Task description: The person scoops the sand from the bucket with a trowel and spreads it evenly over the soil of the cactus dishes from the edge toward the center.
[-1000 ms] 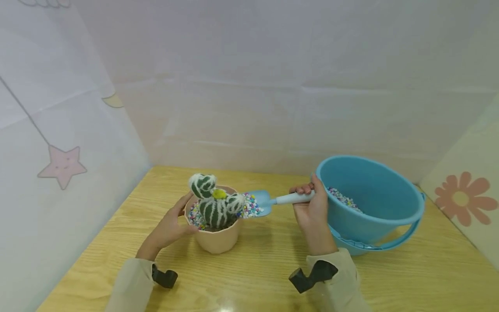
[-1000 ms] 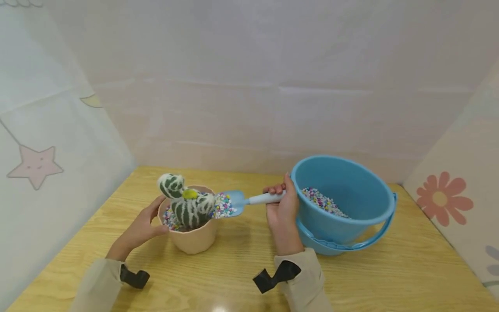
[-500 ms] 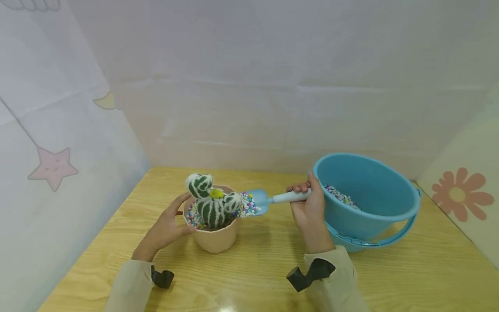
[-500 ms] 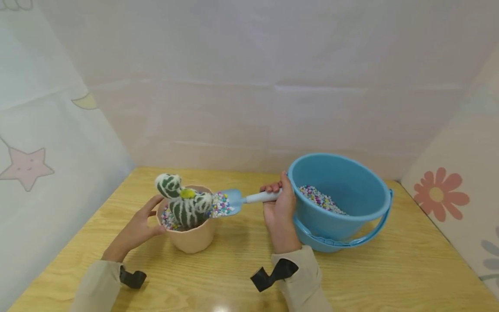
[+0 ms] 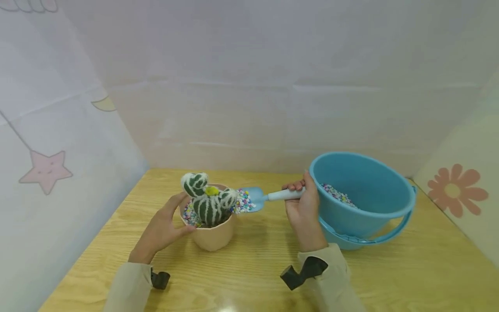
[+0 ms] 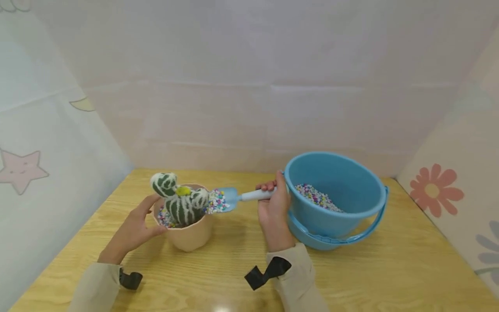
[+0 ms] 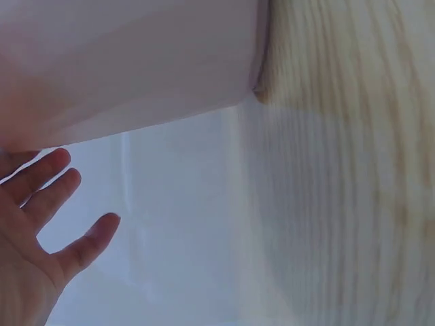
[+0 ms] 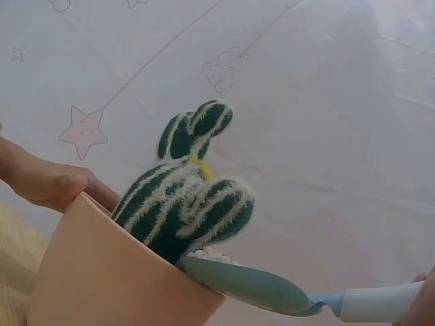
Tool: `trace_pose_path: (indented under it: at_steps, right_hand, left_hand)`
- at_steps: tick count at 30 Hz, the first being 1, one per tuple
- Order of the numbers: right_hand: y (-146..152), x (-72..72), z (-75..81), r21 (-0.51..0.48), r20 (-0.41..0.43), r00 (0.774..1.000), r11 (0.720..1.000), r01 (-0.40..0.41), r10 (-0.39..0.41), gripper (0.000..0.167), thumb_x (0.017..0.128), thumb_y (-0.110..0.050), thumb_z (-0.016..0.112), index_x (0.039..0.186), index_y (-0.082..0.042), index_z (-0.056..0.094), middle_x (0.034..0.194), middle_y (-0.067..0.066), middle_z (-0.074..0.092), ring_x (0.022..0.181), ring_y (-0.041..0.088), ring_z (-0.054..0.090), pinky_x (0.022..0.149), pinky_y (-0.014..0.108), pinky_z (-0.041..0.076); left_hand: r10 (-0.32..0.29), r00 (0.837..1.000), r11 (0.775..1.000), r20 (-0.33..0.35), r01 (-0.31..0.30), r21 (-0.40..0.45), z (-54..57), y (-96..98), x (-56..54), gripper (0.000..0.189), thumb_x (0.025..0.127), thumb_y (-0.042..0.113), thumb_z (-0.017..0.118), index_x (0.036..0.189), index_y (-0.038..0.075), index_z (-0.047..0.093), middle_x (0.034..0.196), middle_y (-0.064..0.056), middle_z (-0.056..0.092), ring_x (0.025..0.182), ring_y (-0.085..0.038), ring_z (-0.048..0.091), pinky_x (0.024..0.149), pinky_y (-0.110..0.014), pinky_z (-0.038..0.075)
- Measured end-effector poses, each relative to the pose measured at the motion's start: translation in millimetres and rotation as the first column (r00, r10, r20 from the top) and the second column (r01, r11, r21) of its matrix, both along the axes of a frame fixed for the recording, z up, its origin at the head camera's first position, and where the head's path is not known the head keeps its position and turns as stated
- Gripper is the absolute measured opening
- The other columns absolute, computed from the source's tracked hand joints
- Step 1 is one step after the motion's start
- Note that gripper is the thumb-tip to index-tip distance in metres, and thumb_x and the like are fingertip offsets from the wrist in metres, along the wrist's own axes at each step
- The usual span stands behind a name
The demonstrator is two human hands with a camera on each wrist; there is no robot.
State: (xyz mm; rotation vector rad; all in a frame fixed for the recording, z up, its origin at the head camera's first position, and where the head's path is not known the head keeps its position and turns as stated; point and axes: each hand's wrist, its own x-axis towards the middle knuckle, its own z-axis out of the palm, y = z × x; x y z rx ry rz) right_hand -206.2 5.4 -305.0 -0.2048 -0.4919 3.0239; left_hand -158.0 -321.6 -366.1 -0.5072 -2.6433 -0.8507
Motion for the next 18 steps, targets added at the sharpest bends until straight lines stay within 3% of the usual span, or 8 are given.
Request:
trace_pose_path:
  at_steps: [3,7,15,18]
  right_hand:
    - [-0.8,2.8,-4.2,-0.008,-0.013,1.000,1.000,0.004,-0.004,0.039,0.101,-0.022,0.046,0.064,-0.011,0.040,0.050,0.000,0.041,0.047,0.013,0.043,0.059,0.025,0.039]
    - [-0.6,1.9,-2.9,-0.005,0.008,1.000,1.000,0.009,-0.009,0.040,0.101,-0.023,0.047,0.063,-0.011,0.040,0.049,0.000,0.041,0.046,0.013,0.043,0.058,0.026,0.040]
    - [0.1,3.4,-0.7,0.024,-0.025,1.000,1.000,-0.003,0.004,0.039,0.100,-0.025,0.047,0.065,-0.010,0.040,0.050,0.000,0.042,0.047,0.013,0.044,0.057,0.027,0.042]
    - [-0.8,4.2,0.2,0.049,-0.038,0.999,0.999,-0.003,0.005,0.038,0.100,-0.026,0.048,0.066,-0.010,0.040,0.051,0.000,0.042,0.048,0.013,0.044,0.057,0.027,0.043]
  left_hand:
    - [0.056,0.997,0.995,-0.050,-0.060,-0.077,-1.8,1.3,3.8,0.089,0.076,0.042,0.078,0.145,0.009,0.033,0.144,-0.018,0.042,0.121,-0.045,0.050,0.091,-0.058,0.046]
    - [0.080,0.995,0.993,-0.061,-0.085,-0.087,-2.8,1.7,3.8,0.088,0.078,0.042,0.076,0.144,0.006,0.032,0.145,-0.020,0.041,0.116,-0.045,0.054,0.086,-0.056,0.049]
    - [0.076,0.997,0.996,-0.032,-0.078,-0.050,-4.4,3.2,3.4,0.086,0.079,0.042,0.075,0.143,0.005,0.030,0.145,-0.021,0.039,0.121,-0.046,0.049,0.088,-0.057,0.047]
    - [0.045,0.999,0.999,-0.006,-0.046,-0.022,-3.4,3.1,3.4,0.085,0.080,0.041,0.075,0.143,0.005,0.029,0.144,-0.020,0.039,0.124,-0.043,0.048,0.091,-0.056,0.046]
